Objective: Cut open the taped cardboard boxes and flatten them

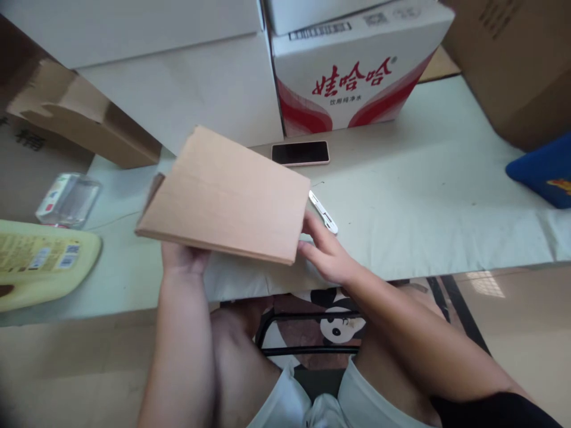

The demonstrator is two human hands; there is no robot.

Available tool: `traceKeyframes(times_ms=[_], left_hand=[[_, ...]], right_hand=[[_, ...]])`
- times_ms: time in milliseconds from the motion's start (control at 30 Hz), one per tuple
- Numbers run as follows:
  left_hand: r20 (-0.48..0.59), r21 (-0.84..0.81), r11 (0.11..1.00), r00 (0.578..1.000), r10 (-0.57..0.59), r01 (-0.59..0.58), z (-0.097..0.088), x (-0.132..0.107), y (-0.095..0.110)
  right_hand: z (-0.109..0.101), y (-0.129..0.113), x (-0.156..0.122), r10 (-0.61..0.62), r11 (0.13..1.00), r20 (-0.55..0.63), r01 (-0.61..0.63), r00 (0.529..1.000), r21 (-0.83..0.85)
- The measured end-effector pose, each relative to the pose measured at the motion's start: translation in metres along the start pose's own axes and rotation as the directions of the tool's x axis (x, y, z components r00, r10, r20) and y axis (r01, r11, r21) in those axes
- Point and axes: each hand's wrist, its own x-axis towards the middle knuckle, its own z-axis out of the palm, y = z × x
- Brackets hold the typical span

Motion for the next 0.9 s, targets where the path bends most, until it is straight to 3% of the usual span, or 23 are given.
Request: traceKeyframes(times_ms=[133,267,433,600,900], left_hand=[[-0.050,0.027,0.983,0.982,-0.181,0.182,0.004,-0.005,0.000],[-0.038,0.090,0.975,0.979,-0.201,0.204,0.012,-0.009,0.002],[-0.049,0.192,0.942,0.961,-0.272,0.276,0.014,-0.012,0.003],[0.015,0.239,0.925,0.951,-0.308,0.295,0.013,-0.014,0.002],[0.034,0.378,0.860,0.923,-0.383,0.343,0.013,-0.017,-0.001]], right_hand=[[0.001,0.000,-0.001,-0.134,0.970,0.040,0.139,0.990,-0.198],[0.001,0.002,0.000,-0.166,0.944,0.063,0.177,0.984,-0.278],[-0.001,0.001,0.001,-0.163,0.946,0.019,0.161,0.986,-0.281],[-0.002,-0.002,0.001,-0.165,0.951,0.008,0.161,0.986,-0.264],[-0.007,-0.007,0.000,-0.188,0.949,-0.010,0.178,0.982,-0.261]])
